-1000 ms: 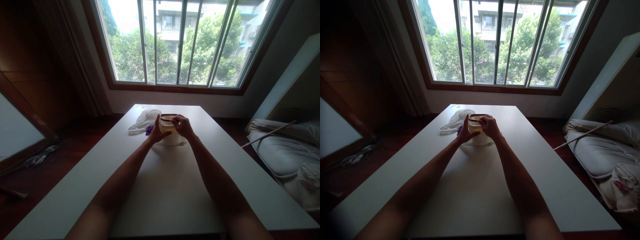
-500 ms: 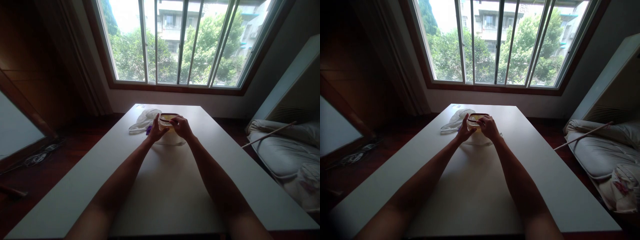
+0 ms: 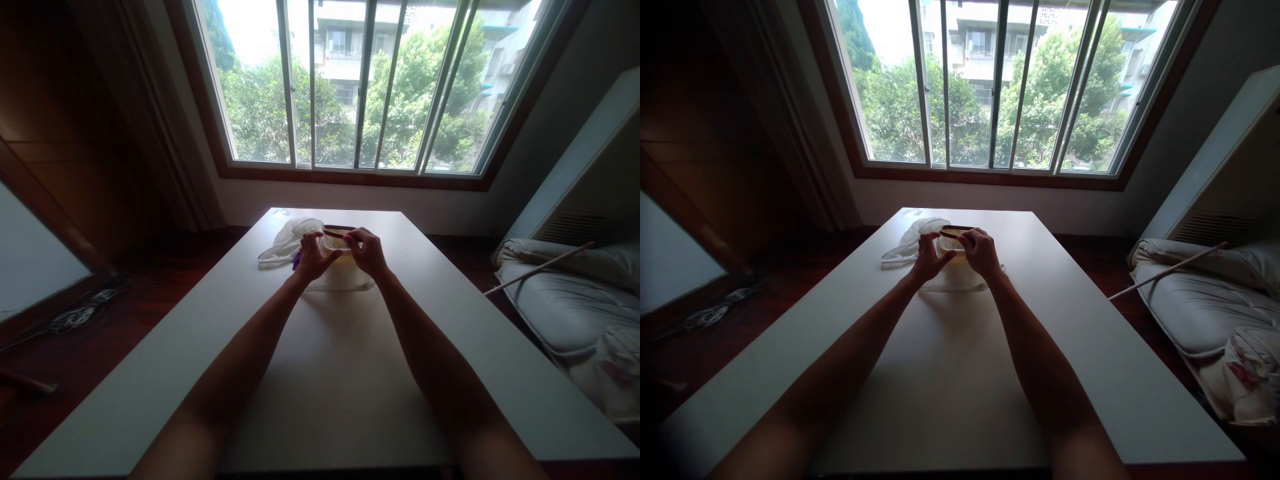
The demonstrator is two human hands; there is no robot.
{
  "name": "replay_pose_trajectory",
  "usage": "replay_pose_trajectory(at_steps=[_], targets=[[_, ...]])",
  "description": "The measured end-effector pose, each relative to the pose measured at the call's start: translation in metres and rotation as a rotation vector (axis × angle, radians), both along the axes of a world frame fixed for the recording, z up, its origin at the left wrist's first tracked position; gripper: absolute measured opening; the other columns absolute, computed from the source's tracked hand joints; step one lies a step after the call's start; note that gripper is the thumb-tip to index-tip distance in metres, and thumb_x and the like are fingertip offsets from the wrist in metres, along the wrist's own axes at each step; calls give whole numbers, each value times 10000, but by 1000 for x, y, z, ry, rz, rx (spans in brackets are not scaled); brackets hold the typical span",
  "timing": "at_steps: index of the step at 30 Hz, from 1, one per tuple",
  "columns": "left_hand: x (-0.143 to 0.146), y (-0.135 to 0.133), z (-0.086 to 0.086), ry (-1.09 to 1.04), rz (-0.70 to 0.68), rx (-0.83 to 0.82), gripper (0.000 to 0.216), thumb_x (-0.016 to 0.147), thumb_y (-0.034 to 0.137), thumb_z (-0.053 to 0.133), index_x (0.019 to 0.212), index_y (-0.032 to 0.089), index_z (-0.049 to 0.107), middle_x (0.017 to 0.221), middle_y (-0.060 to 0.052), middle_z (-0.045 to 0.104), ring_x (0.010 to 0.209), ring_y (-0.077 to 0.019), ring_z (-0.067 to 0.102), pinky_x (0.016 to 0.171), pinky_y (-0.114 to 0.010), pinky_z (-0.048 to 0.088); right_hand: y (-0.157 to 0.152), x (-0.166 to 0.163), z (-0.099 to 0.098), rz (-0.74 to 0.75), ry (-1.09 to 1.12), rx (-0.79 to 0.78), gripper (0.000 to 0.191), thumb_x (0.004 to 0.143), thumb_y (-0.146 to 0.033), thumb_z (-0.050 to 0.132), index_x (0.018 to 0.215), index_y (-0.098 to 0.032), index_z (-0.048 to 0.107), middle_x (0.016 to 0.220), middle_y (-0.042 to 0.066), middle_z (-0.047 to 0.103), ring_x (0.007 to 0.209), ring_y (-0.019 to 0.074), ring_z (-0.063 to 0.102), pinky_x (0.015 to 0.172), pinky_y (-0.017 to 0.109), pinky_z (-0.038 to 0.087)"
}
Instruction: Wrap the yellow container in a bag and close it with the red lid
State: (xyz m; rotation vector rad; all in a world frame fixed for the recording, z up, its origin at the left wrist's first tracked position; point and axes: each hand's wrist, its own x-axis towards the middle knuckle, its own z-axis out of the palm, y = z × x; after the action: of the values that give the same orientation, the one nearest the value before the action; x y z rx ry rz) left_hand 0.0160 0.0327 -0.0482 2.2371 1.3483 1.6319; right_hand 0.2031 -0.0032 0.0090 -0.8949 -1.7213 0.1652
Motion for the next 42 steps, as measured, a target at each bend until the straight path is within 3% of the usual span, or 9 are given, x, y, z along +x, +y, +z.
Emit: replay_pose_trajectory(at_steps=[3, 7, 12, 15, 20, 27, 30, 37, 42], targets=[[1, -3, 2, 14, -98, 74, 532, 817, 612, 680, 1096, 208, 475, 1279, -161, 481, 1299, -324, 463, 1088, -503, 406, 1, 1, -1, 10, -13, 12, 198, 940, -340, 594, 912, -182, 711, 924, 67, 716, 825, 188, 653, 795, 323, 513], [2, -9, 4, 13, -123, 33, 420, 861, 582, 648, 1011, 219, 499, 1318, -170, 514, 1422, -325, 401, 1113, -506, 407, 3, 4, 0, -10, 7, 27, 222, 950, -366, 579, 913, -188, 705, 924, 64, 714, 812, 185, 658, 795, 324, 522], [1, -11, 3, 2, -116, 6, 422, 860, 575, 653, 1024, 217, 503, 1402, -192, 507, 1470, -327, 365, 1124, -507, 405, 10, 25, 7, -158, 10, 59, 213, 935, -343, 588, 924, -167, 706, 962, 92, 727, 892, 218, 668, 853, 352, 513], [0, -12, 3, -7, -123, -11, 424, 862, 581, 646, 1022, 218, 498, 1380, -188, 541, 1477, -324, 360, 1124, -491, 407, 18, 49, 6, -261, -56, -56, 217, 934, -323, 576, 934, -153, 711, 946, 102, 739, 858, 221, 666, 815, 343, 504], [1, -14, 5, -1, -115, -42, 438, 858, 599, 644, 1010, 214, 499, 1420, -200, 524, 1483, -323, 353, 1118, -477, 410, 35, 87, -18, -461, -221, -313, 198, 928, -280, 584, 914, -137, 720, 935, 129, 750, 822, 221, 658, 760, 313, 464], [2, -17, 10, -15, -121, -81, 440, 849, 597, 654, 1004, 212, 508, 1402, -196, 548, 1481, -328, 355, 1095, -478, 423, 49, 117, -73, -638, -394, -535, 212, 931, -300, 600, 972, -155, 750, 988, 125, 760, 950, 224, 670, 935, 333, 421], [3, -18, 12, -13, -123, -76, 432, 849, 589, 657, 999, 210, 512, 1370, -194, 569, 1476, -324, 365, 1089, -468, 427, 48, 126, -88, -666, -418, -595, 224, 922, -304, 606, 985, -161, 765, 988, 124, 763, 973, 229, 670, 960, 340, 415], [1, -17, 11, -8, -126, -52, 412, 854, 585, 653, 965, 210, 523, 1238, -162, 613, 1465, -329, 381, 1104, -463, 413, 44, 135, -93, -653, -443, -709, 218, 872, -321, 645, 942, -177, 793, 1000, 118, 768, 933, 220, 671, 924, 319, 424], [-2, -16, 15, 30, -139, -104, 455, 838, 619, 647, 974, 198, 544, 1307, -188, 577, 1476, -338, 355, 1106, -461, 406, 41, 130, -84, -710, -538, -770, 253, 807, -430, 702, 908, -223, 807, 1056, 124, 755, 1060, 282, 650, 1030, 413, 382]])
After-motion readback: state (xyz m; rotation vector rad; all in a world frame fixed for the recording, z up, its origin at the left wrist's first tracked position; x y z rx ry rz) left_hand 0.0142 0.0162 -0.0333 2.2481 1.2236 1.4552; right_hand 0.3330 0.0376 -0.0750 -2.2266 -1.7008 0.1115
